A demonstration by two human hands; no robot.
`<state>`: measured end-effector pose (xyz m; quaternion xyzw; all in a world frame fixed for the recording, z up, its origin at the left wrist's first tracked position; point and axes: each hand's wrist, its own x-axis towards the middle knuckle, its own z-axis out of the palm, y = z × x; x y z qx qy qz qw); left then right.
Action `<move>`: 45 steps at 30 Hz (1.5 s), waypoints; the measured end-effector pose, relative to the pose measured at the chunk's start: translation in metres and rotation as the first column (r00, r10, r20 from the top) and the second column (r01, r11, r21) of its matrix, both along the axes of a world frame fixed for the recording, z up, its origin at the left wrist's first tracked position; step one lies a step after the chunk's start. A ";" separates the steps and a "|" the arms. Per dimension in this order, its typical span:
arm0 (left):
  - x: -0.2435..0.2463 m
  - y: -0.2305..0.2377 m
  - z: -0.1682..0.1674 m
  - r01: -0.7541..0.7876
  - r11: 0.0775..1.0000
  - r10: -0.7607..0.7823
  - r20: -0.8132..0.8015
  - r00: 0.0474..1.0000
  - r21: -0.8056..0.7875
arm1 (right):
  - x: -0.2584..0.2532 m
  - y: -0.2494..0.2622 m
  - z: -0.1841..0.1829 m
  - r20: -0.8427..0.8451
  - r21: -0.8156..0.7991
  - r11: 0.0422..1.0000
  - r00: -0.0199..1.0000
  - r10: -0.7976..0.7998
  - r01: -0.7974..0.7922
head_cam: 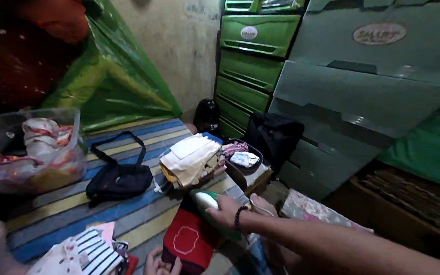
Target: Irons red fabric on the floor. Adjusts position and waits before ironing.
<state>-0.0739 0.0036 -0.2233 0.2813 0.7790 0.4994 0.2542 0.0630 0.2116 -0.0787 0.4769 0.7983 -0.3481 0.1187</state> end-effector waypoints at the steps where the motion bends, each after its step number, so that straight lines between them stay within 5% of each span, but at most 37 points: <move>1: 0.001 -0.001 0.001 0.014 0.999 -0.013 -0.031 0.999 0.036 | -0.001 -0.005 0.001 -0.038 -0.031 0.998 0.998 0.052 -0.053; 4: 0.003 -0.006 0.004 0.009 0.998 -0.004 -0.077 0.997 0.070 | -0.012 -0.033 0.010 -0.077 -0.166 0.975 0.988 0.137 -0.148; 8: 0.007 -0.007 0.002 0.017 0.993 -0.005 -0.104 0.995 0.115 | -0.021 -0.060 -0.003 -0.101 -0.123 0.964 0.969 0.225 -0.237; 13: 0.009 -0.002 0.001 0.022 0.991 0.003 -0.186 0.982 0.132 | -0.016 -0.029 -0.012 0.006 0.004 0.976 0.976 0.218 -0.218; 17: 0.012 -0.002 -0.003 0.047 0.991 -0.010 -0.287 0.958 0.125 | -0.008 0.006 -0.024 0.061 0.083 0.994 0.996 0.065 -0.070; 22: 0.018 -0.001 -0.001 0.070 0.993 -0.035 -0.339 0.940 0.092 | -0.013 0.005 -0.003 0.090 0.035 0.996 0.993 0.074 -0.077; 28: 0.020 -0.002 0.002 0.068 0.998 -0.067 -0.343 0.937 -0.010 | -0.022 -0.038 0.014 0.026 -0.184 0.965 0.981 0.194 -0.186; 33: 0.018 -0.006 0.006 0.104 0.990 -0.134 -0.441 0.888 -0.092 | -0.020 -0.020 -0.008 0.083 -0.061 0.972 0.969 0.231 -0.227; 39: 0.018 -0.006 0.005 0.241 0.967 -0.245 -0.536 0.808 -0.080 | -0.017 0.006 0.002 0.130 0.107 0.994 0.991 0.008 -0.022; 45: 0.022 -0.006 0.010 0.272 0.927 -0.373 -0.580 0.724 -0.257 | -0.019 -0.007 0.003 0.032 -0.082 0.987 0.989 0.141 -0.138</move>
